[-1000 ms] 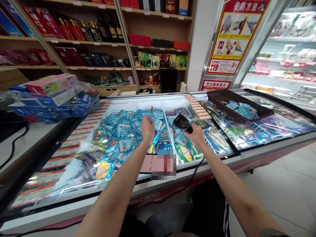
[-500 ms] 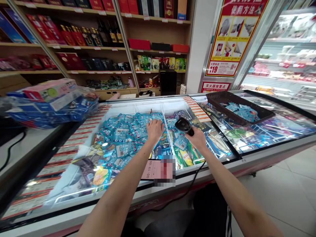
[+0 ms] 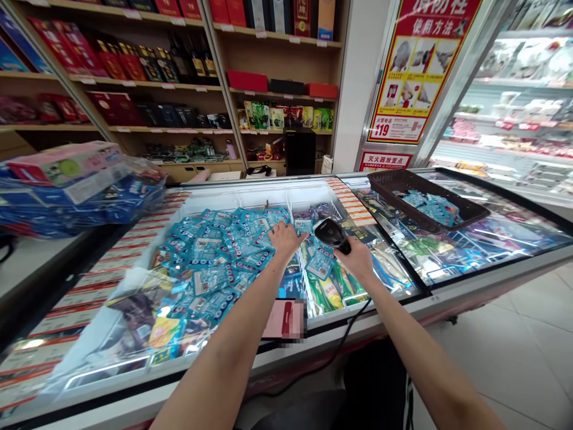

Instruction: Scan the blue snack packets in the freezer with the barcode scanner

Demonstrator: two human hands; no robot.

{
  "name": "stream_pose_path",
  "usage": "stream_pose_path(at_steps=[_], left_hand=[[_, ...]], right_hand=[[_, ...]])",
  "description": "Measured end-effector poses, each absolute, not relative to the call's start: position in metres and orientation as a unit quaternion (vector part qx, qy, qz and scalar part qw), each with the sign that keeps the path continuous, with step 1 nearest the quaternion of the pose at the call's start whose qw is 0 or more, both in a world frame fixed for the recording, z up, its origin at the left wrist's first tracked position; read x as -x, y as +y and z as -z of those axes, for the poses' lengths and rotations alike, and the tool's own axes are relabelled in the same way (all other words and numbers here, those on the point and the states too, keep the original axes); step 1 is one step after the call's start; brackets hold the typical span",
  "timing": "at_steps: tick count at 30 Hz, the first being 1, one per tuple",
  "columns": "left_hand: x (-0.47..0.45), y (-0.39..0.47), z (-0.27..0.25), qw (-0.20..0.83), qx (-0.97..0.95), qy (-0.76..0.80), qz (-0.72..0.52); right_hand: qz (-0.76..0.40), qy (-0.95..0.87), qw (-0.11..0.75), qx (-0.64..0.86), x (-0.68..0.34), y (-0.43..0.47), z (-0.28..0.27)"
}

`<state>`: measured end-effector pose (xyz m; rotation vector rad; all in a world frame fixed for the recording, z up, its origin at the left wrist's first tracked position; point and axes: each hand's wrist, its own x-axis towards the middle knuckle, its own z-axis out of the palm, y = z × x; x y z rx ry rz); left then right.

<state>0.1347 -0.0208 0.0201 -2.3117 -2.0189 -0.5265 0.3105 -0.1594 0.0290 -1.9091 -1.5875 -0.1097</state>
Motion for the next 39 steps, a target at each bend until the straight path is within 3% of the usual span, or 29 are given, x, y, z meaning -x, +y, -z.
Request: stream_pose_path(at_steps=[4,13,20,30,39], left_hand=[[-0.127,-0.014,-0.021,-0.059,0.737,-0.646,0.191],[-0.088,-0.008,-0.024,-0.182,0.708,-0.566,0.381],[-0.04,-0.017,-0.037,-0.215,0.732,-0.52,0.384],[-0.015,-0.036,-0.051,-0.188,0.807,-0.452,0.332],[-0.019,-0.04,-0.05,-0.159,0.788,-0.502,0.319]], right_hand=[[0.042,-0.605,0.321,0.728,-0.31,-0.159,-0.027],[0.053,-0.651,0.296,0.697,-0.303,-0.165,-0.024],[0.074,-0.691,0.265,0.668,-0.282,-0.172,-0.029],[0.08,-0.709,0.269,0.647,-0.262,-0.175,-0.04],[0.08,-0.719,0.258,0.64,-0.256,-0.176,-0.047]])
